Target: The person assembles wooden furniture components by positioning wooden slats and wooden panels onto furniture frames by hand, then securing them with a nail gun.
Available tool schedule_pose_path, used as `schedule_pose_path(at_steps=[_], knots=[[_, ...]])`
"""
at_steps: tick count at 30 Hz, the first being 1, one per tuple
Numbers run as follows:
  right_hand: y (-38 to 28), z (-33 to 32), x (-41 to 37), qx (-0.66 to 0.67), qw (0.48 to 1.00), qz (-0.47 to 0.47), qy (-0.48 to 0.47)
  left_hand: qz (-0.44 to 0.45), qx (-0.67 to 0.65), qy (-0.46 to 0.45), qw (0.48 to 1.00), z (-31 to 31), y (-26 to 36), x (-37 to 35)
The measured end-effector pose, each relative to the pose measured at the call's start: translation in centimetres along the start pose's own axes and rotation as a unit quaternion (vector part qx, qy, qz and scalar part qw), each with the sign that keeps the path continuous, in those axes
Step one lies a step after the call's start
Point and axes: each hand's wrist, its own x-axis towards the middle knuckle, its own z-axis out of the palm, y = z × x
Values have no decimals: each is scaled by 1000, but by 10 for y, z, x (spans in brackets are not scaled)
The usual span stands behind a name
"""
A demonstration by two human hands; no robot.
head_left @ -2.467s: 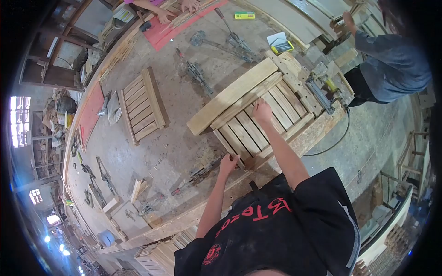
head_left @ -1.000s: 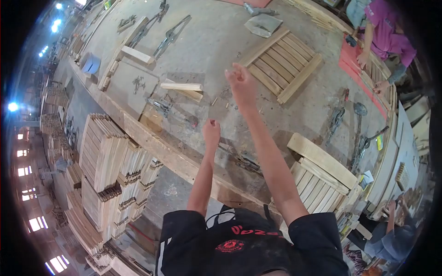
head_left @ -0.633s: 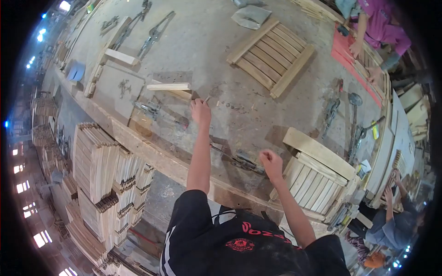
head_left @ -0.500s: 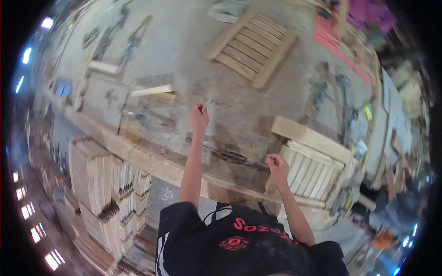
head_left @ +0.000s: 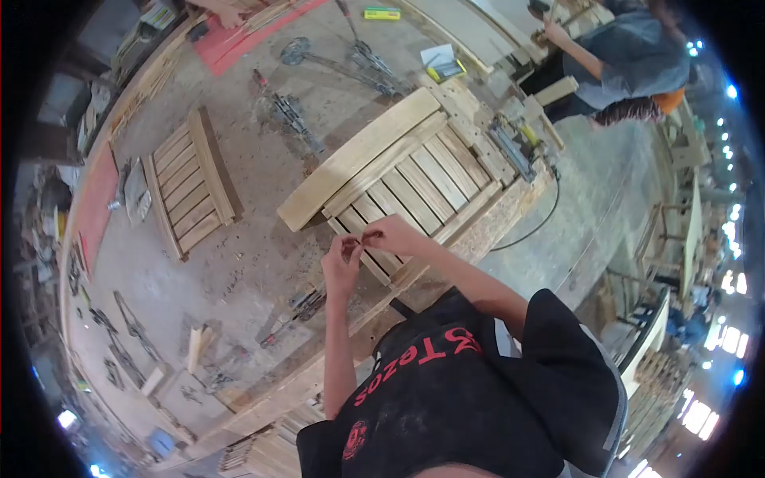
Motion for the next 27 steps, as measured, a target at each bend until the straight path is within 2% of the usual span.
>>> schedule_pose_path(at_steps=[3,5,6,8,9,10,13,16,24,27], knots=[[19,-17,-7,61,996,60,5,-9,12,25,1000,19,13,15],[38,-27,-4,29,989,69,126,-9,13,63,998,36,3,24],[50,-31,1,12,980,73,185,25,60,90,994,41,-7,28],[86,-45,19,70,912,190,358,-7,104,123,987,43,-19,28],[120,-45,32,72,871,215,436,-23,127,138,982,43,-26,23],[128,-51,38,129,836,223,485,-26,139,137,980,45,-39,17],[155,-43,69,86,790,229,562,-41,157,136,977,47,-58,-2],[148,-30,82,112,772,230,581,-76,161,124,976,52,-52,-27],[132,-25,81,111,795,231,550,-110,167,85,976,56,-60,-42],[132,-21,79,117,803,228,539,-89,171,84,978,54,-61,-39]])
